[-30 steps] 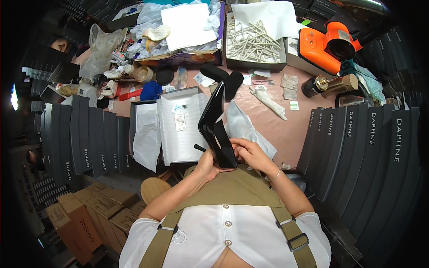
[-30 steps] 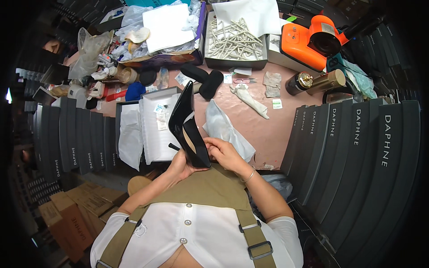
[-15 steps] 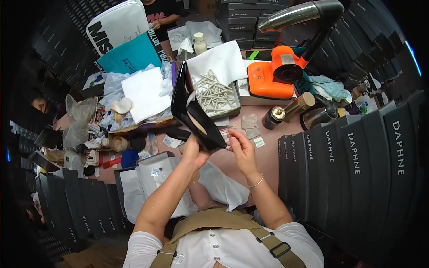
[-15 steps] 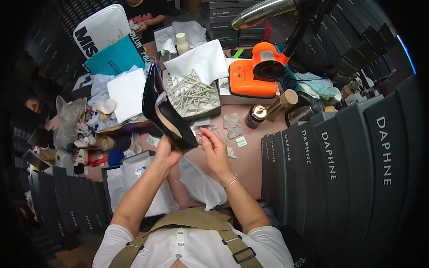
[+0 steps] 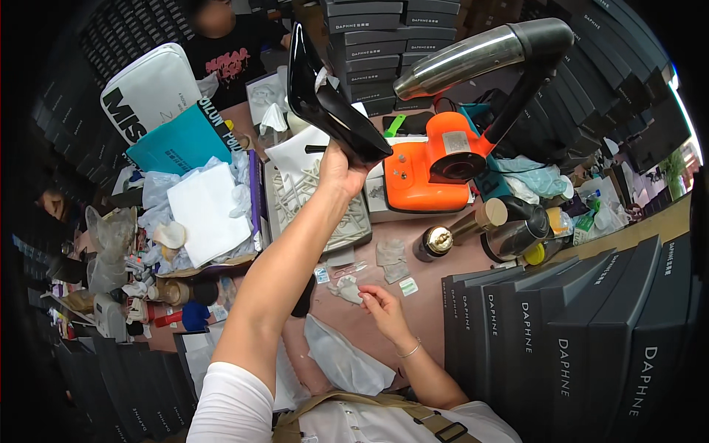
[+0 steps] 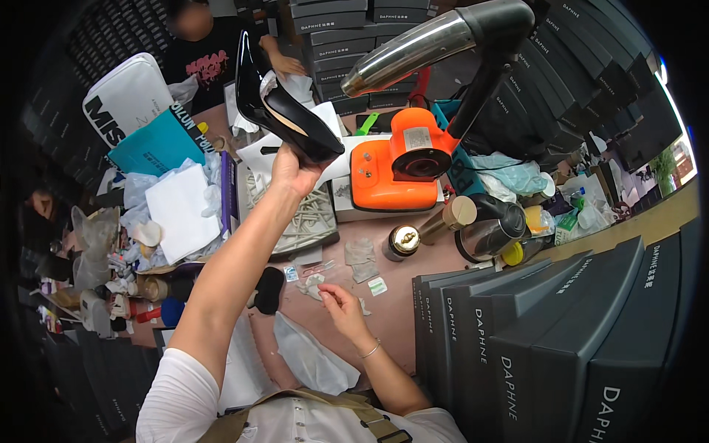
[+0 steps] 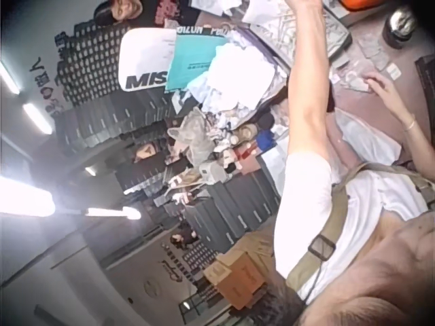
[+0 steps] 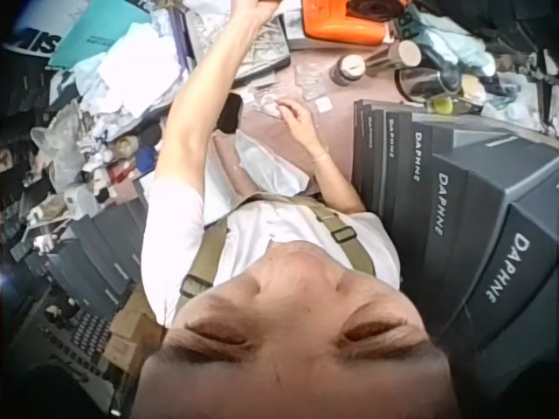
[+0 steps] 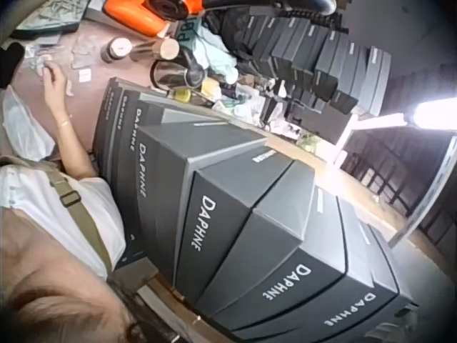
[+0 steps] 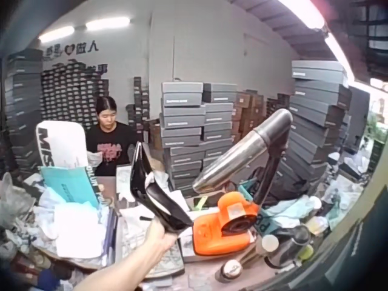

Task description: Inspecting and cleaning high-heeled shoes before placing them into shoeboxes.

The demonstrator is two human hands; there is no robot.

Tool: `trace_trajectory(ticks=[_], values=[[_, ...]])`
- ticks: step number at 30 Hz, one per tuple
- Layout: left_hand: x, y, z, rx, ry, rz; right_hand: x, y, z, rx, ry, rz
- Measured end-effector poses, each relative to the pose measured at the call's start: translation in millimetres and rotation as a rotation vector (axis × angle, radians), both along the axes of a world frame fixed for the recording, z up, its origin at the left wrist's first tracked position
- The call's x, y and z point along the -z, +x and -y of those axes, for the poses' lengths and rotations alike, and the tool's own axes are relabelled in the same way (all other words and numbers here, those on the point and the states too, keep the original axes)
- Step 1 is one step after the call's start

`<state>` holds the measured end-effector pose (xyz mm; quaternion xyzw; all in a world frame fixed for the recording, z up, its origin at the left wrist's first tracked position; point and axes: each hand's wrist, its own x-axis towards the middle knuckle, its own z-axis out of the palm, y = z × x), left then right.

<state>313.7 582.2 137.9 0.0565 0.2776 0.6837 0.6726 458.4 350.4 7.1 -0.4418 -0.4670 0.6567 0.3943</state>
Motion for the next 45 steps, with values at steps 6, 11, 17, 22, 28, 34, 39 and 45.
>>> trace_trajectory(ticks=[6,11,17,22,28,34,39,45], values=[[5.0,13.9,-15.6,0.004,0.105,0.031,6.1,5.3,-5.5,0.003,-0.052,-0.005],[-2.5,18.8,-20.1,-0.038,0.159,0.015,12.5,9.1,-4.0,-0.003,-0.039,0.024],[-2.9,21.2,-25.2,-0.025,0.263,-0.032,18.7,14.9,-15.5,0.079,0.004,0.024],[-4.5,21.0,-23.5,-0.025,0.270,-0.048,-13.1,25.7,-79.8,0.303,0.305,0.129],[-10.4,23.9,-25.0,-0.038,0.267,-0.079,-43.2,19.1,-169.2,0.437,0.630,0.485],[-4.7,-20.4,25.1,-0.035,0.089,-0.117,-6.6,5.1,-231.9,0.315,0.797,1.203],[15.6,-115.8,181.1,-0.185,-0.038,-0.266,-0.8,4.1,-227.2,0.270,0.915,1.298],[48.2,-163.5,384.7,-0.349,-0.300,-0.281,-15.0,9.5,-221.9,0.189,0.857,1.401]])
